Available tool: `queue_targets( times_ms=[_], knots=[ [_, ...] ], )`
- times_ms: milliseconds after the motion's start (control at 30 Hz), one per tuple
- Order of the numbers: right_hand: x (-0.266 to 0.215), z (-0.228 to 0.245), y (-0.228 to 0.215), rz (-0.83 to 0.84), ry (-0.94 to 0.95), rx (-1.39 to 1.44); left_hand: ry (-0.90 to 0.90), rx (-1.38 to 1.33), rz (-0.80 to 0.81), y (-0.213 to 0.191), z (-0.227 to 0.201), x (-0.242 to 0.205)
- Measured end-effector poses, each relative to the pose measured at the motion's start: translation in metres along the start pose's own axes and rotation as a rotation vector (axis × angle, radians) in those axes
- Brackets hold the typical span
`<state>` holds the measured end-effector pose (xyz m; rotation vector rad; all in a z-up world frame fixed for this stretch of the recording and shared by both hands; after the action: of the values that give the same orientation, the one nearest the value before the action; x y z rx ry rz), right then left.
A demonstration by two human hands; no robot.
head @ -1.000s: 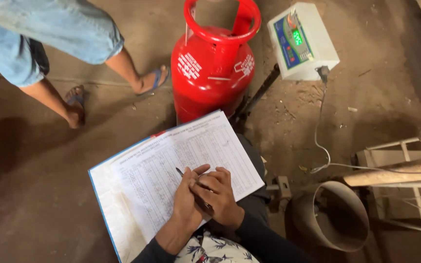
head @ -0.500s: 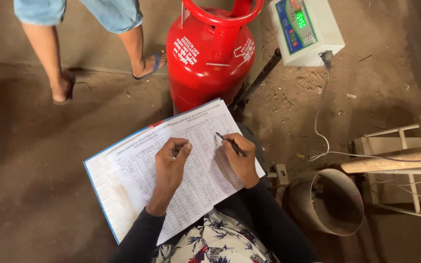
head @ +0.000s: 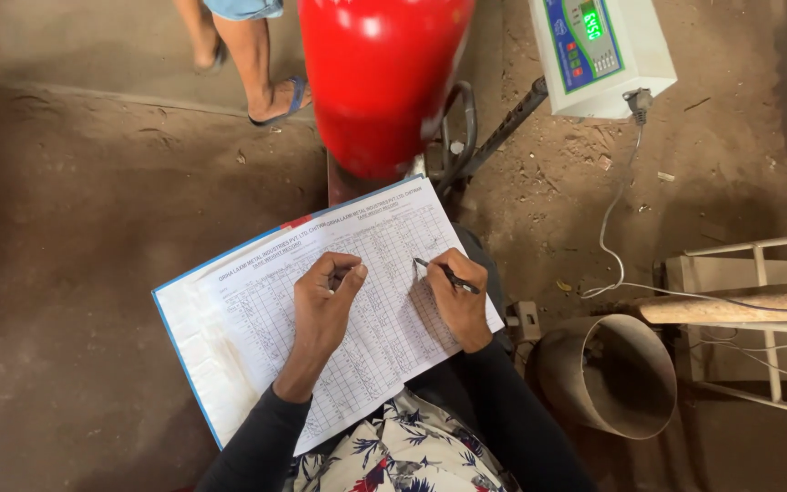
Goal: Recording the weights of gas cylinders from a digital scale into a physical ledger.
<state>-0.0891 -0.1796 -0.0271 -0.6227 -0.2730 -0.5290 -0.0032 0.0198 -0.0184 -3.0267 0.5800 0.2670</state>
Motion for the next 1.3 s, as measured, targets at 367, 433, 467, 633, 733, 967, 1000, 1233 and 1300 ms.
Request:
queue_targets(
  times_ms=[367, 433, 467, 633, 733, 967, 1000, 1233, 1300],
  knots=[
    [0.001, -0.011, 0.003, -0.019, 0.049, -0.037, 0.031, 0.018, 0.02, -0.001, 0.002, 0.002],
    [-0.001, -0.009, 0.002, -0.007, 0.051, -0.027, 0.024, 0.015, 0.021, 0.0, 0.003, 0.001],
    [-0.002, -0.008, 0.002, -0.011, 0.031, -0.009, 0.018, 0.018, 0.027, 0.0, 0.004, 0.0],
    [0.001, -0.008, 0.002, -0.035, 0.002, 0.01, 0.022, 0.032, 0.022, 0.0, 0.0, 0.001],
    [-0.001, -0.01, 0.004, -0.022, 0.006, -0.022, 0.011, 0.05, 0.023, 0.0, -0.001, 0.0],
    [0.0, -0.007, 0.002, -0.039, 0.028, -0.013, 0.012, 0.065, 0.012, -0.001, -0.001, 0.001],
    [0.0, -0.004, 0.002, -0.035, 0.017, 0.011, 0.005, 0.071, 0.012, -0.001, -0.001, 0.001],
    [0.001, 0.002, -0.002, -0.056, -0.012, 0.005, 0.028, 0.041, 0.016, 0.0, -0.001, -0.001],
    [-0.001, 0.002, -0.007, -0.089, 0.052, 0.089, 0.024, 0.033, 0.007, 0.001, 0.0, -0.001]
  ],
)
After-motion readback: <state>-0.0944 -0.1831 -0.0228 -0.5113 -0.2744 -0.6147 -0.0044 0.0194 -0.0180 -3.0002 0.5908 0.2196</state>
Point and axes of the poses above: each hand's wrist, its own x-axis towards the middle knuckle, its own y-axis out of the palm, z = x × y, the point moved 2 cm from there along x, towards the middle knuckle, and after that the axes turned 6 degrees about -y, right-handed, at the moved point
